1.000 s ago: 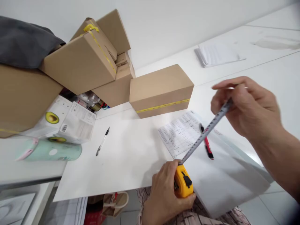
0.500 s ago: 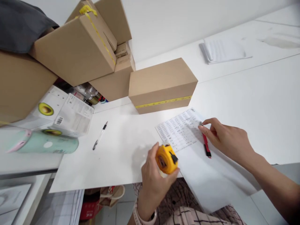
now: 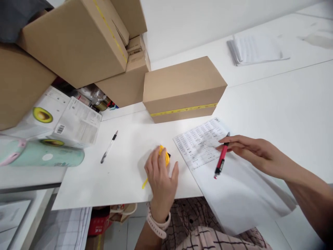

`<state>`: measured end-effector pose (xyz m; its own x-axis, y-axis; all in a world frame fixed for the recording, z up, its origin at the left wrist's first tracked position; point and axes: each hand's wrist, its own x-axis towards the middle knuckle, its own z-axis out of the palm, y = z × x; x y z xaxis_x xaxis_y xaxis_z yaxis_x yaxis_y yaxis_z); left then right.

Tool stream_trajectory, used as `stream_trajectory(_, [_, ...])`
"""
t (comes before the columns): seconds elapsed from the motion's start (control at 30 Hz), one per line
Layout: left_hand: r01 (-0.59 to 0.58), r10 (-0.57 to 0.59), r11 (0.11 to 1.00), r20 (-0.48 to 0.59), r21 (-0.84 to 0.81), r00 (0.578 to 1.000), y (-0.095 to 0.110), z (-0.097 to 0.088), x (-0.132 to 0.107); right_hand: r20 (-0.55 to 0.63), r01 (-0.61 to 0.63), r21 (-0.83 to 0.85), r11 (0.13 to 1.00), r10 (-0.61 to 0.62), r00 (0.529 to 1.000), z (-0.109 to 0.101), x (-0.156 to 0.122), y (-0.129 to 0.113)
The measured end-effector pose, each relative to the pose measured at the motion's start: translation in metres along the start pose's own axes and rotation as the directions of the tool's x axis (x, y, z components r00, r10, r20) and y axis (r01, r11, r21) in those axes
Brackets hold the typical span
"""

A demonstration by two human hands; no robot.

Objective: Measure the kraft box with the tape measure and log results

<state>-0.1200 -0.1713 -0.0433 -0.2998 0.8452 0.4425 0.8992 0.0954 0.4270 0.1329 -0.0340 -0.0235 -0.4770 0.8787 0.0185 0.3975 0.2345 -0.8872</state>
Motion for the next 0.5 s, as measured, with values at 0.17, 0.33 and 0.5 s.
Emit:
stream_trajectory(0.17, [-0.122, 0.183, 0.968, 0.282, -0.221, 0.942, 0.053, 0.018, -0.022, 0.016, 0.015, 0.171, 0.985, -0.018, 1.0, 0.016, 0.012, -0.017])
stream_trajectory(0.33, [-0.168, 0.143, 0.985, 0.376, 0.034, 0.916, 0.068, 0.039, -0.03, 0.016, -0.046, 0.3, 0.953, 0.043, 0.999, 0.049, 0.032, -0.017])
stream_trajectory(0.5, [-0.248, 0.161, 0.949, 0.381, 0.194, 0.911, 0.064, 0.041, -0.03, 0.15, -0.14, 0.376, 0.916, 0.089, 0.985, 0.071, 0.042, -0.007])
